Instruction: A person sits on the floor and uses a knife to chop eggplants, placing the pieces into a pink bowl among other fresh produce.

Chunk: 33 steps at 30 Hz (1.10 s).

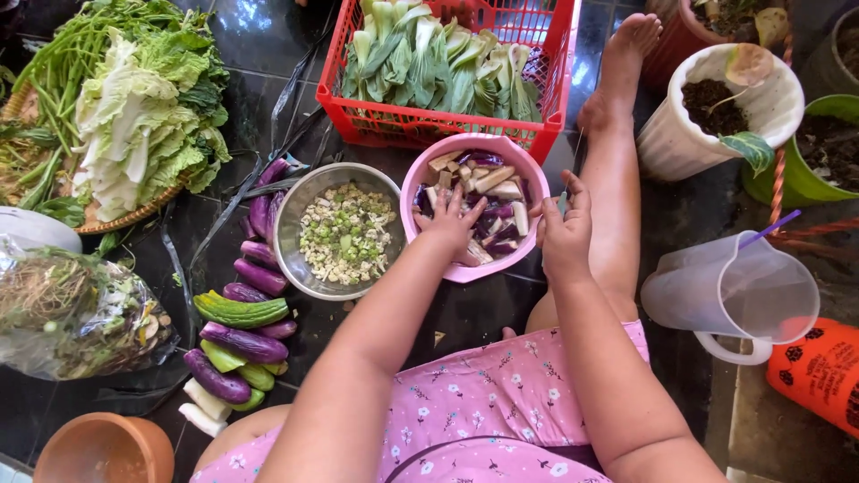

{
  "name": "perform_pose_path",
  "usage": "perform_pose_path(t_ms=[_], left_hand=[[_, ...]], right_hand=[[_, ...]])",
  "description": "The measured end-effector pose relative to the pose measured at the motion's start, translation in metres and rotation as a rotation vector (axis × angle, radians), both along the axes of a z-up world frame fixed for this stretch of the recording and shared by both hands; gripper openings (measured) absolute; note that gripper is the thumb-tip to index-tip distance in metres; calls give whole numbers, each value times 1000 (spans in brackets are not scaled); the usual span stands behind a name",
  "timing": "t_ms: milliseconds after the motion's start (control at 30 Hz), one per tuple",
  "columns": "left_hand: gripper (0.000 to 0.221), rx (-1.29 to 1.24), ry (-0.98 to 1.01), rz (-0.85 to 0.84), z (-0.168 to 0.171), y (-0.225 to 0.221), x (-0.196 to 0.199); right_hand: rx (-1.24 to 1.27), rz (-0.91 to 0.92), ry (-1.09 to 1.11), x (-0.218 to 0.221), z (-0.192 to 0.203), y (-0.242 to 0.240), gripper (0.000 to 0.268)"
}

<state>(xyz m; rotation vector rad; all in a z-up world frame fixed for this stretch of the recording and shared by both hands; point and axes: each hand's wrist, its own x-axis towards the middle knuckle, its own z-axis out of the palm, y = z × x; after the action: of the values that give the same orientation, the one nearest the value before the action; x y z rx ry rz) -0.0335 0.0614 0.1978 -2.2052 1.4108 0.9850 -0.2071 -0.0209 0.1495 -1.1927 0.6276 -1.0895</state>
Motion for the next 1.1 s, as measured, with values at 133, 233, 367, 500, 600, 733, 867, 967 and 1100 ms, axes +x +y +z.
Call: perform_pose_path(t_ms=[133,233,367,500,600,733,867,967,1100], left_hand=[[117,-42,-76,29,-75,-21,2],[72,-216,-48,72,-241,-43,31],[44,-396,33,111,-179,-29,38],[51,-475,222,229,-143,-28,59],[32,-485,177,217,-112,-37,61],[24,-698,79,153,-9,-36,34],[22,-861,59,148,57,-24,9],[36,-705,99,129,7,-23,8],[18,-772,4,132,-8,-24,24]], right_hand=[[0,5,0,-3,1,1,46],[-2,8,-11,-5,2,-1,47],[0,0,-22,-2,0,-4,47],[-3,10,-10,1,1,-1,47],[-8,19,-2,3,-1,1,47],[-15,14,1,1,0,1,47],[-7,6,-15,1,-6,0,47],[0,7,-21,-1,-13,-2,48],[18,-23,1,-2,-9,-1,50]])
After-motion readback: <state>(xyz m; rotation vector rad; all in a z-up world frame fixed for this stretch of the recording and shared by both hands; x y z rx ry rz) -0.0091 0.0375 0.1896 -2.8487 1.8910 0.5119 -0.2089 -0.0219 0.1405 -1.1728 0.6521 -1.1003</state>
